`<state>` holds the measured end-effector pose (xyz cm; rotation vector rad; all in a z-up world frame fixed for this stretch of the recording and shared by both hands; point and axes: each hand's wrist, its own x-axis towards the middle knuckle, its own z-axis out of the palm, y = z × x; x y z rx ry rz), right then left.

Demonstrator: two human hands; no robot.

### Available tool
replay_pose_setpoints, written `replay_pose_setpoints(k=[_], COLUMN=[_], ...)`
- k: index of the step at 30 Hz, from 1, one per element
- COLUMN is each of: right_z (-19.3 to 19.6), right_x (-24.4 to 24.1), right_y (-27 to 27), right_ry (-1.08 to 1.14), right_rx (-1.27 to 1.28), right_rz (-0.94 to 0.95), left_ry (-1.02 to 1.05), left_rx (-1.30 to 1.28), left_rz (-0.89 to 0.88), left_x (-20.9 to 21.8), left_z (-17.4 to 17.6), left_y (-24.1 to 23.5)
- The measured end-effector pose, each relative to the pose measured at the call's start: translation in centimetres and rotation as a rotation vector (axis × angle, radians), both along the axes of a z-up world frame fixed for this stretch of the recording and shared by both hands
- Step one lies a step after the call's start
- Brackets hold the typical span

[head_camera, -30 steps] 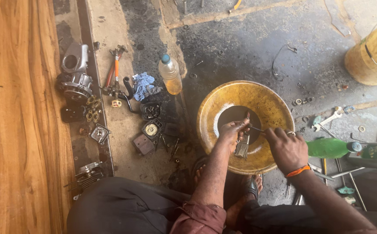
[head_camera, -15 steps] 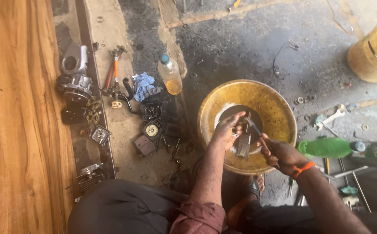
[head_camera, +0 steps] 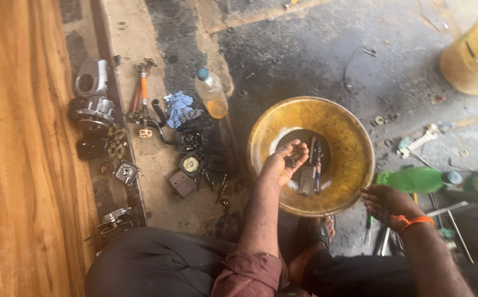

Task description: The person cleans mechanical engine components in a bowl of fluid and uses a thin wire to clear internal passages.

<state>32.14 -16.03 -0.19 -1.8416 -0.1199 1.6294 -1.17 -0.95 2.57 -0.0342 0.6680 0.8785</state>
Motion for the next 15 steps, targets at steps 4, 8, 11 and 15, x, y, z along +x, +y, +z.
replay_pose_setpoints(k=[4,8,11,15], right_z=[0.7,6.5,7.8,5.8], right_x=[0.8,-0.2,-0.3,1.8], right_y=[-3.0,-1.9,-0.5,0.4], right_ry=[0.254,0.462,0.665,0.775], right_rx=[-0.103,-0.073,0.023,0.09], right_rz=[-0.558,-1.061,-1.111,-1.284], left_ry=[-0.065,-0.231,-0.398,-0.626], left_rx=[0.06,0.095,0.227,0.237], left_rz=[0.006,0.032,-0.034,-0.059], left_x=[0.5,0.7,0.6,-0.2], left_z=[1.9,4.0,5.5,8.9], left_y=[0.5,0.1,-0.2,-1.2])
